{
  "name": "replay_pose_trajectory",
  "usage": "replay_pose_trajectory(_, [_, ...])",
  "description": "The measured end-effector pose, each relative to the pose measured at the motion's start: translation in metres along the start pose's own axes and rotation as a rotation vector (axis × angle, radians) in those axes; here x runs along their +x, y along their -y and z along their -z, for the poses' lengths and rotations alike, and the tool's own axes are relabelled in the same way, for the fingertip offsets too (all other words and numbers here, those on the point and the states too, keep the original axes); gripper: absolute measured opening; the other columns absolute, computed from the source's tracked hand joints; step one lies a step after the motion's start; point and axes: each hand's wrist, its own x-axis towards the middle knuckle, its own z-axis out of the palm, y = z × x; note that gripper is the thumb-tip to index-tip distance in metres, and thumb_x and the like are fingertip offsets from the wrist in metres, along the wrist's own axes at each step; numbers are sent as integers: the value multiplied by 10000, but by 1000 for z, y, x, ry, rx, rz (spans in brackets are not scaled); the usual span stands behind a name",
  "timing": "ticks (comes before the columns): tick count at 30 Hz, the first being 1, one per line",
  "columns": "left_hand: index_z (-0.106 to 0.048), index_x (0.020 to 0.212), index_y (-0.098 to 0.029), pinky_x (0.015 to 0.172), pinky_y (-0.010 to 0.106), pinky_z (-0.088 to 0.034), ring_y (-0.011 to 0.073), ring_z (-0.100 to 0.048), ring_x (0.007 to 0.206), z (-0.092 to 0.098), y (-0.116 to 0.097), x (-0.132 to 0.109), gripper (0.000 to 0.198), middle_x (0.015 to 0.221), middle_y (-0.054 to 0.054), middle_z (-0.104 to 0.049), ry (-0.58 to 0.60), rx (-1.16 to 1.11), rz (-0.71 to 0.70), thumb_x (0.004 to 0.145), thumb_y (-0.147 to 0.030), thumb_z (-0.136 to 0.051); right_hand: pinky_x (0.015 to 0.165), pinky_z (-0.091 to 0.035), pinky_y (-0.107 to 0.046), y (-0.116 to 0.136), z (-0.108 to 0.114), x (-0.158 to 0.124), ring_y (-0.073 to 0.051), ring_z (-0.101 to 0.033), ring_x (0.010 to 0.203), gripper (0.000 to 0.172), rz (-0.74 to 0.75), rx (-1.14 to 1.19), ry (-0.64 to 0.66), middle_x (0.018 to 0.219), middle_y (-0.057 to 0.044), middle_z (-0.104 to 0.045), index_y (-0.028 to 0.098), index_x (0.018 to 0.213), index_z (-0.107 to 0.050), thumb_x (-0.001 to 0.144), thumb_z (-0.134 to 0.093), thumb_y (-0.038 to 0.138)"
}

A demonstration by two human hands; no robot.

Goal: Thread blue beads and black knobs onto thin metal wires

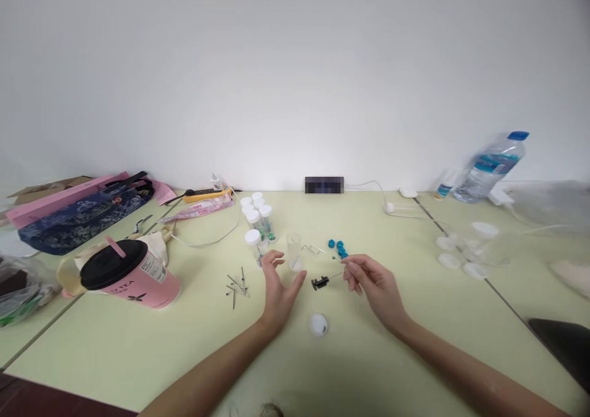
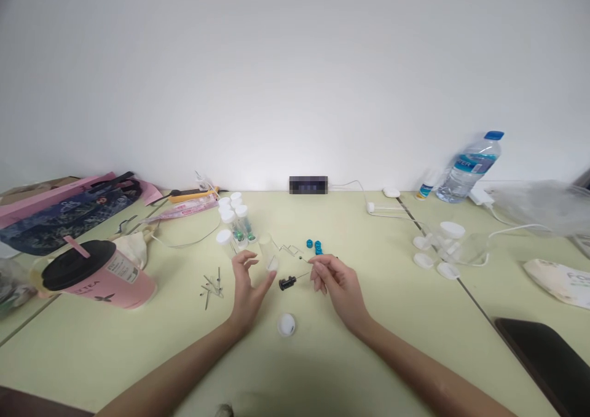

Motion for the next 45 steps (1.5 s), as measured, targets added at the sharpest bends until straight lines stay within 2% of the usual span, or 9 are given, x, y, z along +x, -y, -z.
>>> replay_pose_trajectory(4, [-389,1242,-234,1028,427,-324,248,-422,1224,-10,13,10,553,1281,97,-449,186,-7,151,764,-251,-667,507,-437,-240,39,2,20,-110,-533,563,186,112,-78,-77,718,-8,-591,195,1024,-623,945,-496,304])
replay_pose_trajectory(8, [-554,1090,-215,924,387,-406,231,-558,1039,-12,14,18,295,1071,61,-608,296,-16,192,802,-238,-615,580,-489,-247,61,-5,39,-115,-577,623,202,223,-145,-86,759,-16,-606,196,1049,-628,963,-458,264])
replay_pose_trajectory(15, [-591,1153,-272,884,322,-415,194,-561,970,-6,2,13,332,1007,35,-594,243,-27,74,822,-267,-616,610,-506,-241,51,-9,36,-99,-577,636,263,462,-418,-8,790,-11,-598,192,1121,-605,958,-408,131])
replay_pose_trajectory(19, [-591,1146,-266,904,329,-404,192,-556,977,-6,2,13,310,1006,37,-592,201,-33,87,837,-278,-603,639,-516,-242,54,-2,33,-100,-588,666,287,540,-479,-68,817,-13,-600,195,1134,-589,957,-384,101])
replay_pose_trajectory(22, [-589,1145,-266,903,331,-404,190,-554,976,-5,2,14,304,998,35,-588,187,-26,81,841,-281,-600,649,-518,-243,58,2,34,-100,-590,659,280,511,-498,-79,819,-11,-604,199,1126,-583,961,-376,109])
replay_pose_trajectory(29, [-577,1153,-286,900,337,-409,193,-550,977,-3,5,14,309,1006,32,-581,165,-28,44,845,-277,-595,608,-487,-253,60,5,36,-111,-558,647,291,438,-691,90,823,-18,-580,184,1100,-576,935,-358,81])
replay_pose_trajectory(35, [-584,1146,-288,889,334,-424,191,-562,961,-3,1,13,311,1031,37,-566,206,-48,3,838,-241,-593,602,-472,-243,58,2,34,-107,-556,627,293,488,-629,68,787,-15,-583,184,965,-619,923,-351,73])
replay_pose_trajectory(41, [-578,1139,-277,901,338,-420,193,-557,972,-2,0,13,289,1007,38,-572,171,-54,14,850,-268,-583,604,-482,-225,60,-4,30,-112,-609,629,306,360,-644,36,754,12,-626,217,1212,-527,938,-404,160])
replay_pose_trajectory(45, [-565,1153,-278,908,341,-425,191,-555,988,-3,4,13,298,1048,43,-567,145,-68,27,856,-274,-578,630,-490,-229,67,-3,32,-131,-634,701,245,320,-673,69,788,0,-663,218,1097,-590,940,-405,181])
